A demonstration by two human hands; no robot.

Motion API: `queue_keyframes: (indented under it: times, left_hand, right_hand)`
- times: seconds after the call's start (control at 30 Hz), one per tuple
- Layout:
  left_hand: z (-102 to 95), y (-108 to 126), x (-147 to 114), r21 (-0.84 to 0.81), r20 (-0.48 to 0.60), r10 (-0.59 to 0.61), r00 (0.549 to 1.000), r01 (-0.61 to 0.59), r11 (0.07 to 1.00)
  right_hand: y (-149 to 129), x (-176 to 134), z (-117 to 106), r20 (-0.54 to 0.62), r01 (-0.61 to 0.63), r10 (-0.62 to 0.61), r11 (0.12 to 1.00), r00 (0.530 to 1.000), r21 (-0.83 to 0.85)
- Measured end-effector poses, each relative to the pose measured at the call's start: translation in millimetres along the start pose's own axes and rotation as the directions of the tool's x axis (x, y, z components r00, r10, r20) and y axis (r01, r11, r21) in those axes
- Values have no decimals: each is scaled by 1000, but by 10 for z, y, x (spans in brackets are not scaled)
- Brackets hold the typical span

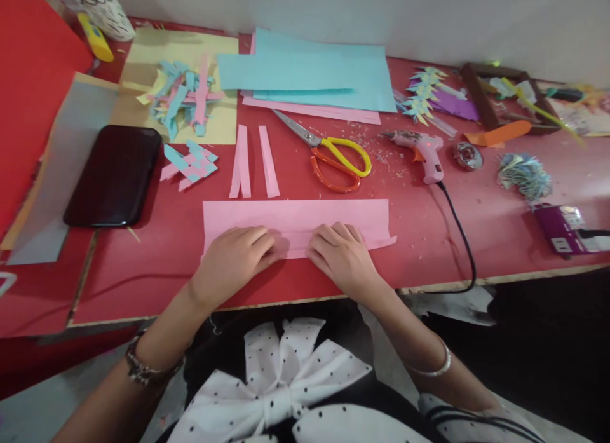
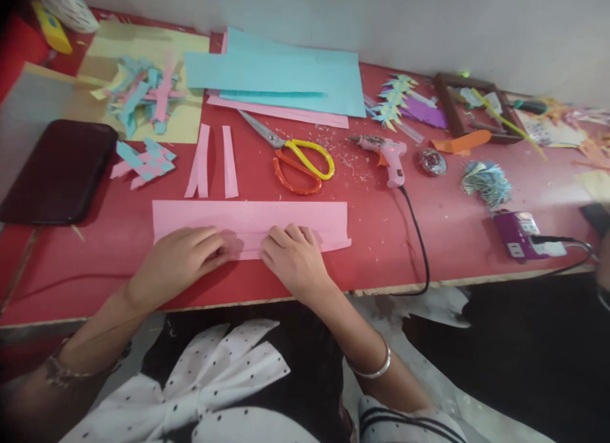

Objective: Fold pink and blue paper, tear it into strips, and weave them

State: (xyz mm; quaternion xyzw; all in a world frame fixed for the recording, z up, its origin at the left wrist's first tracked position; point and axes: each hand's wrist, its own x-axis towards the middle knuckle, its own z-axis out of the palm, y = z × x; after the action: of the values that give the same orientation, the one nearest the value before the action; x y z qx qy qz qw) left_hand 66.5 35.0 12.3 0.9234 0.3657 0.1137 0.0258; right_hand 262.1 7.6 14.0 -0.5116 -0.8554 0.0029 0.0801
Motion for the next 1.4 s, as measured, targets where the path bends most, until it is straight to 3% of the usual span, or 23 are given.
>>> queue_keyframes:
  times: [0.17,0.4,0.73,0.9,1.07,1.13,1.4]
  left_hand:
    - [-19,-101,-73,10,-8,5,1000,-5,1000]
    - [-6,-300,-264,-84,49,-93,994,97,992]
    - [22,-470,-557,-193,8,-160,987,158,968]
    - [-38,-200,-428,27,-97,-185,978,189,982]
    - [12,364,-188,-3,-58,53,997,-53,999]
    - [57,505,-162,10,-56,41,998,-40,999]
    - [126,529,-264,72,-75,-24,997,30,997]
  right_hand:
    - [35,16,-2,-4,25,-25,999,1000,21]
    - [109,-5,-33,-9,38,-38,999,999,24]
    - [108,-23,-24,-14,21,-21,999,1000,25]
    - [95,4,-14,-17,12,-11,998,1000,57]
    - [53,38,-11,6,15,-16,997,1000,71]
    - [59,34,-28,27,11,-14,994,1000,108]
    - [218,-56,-96,63,18,-33,974,998,226]
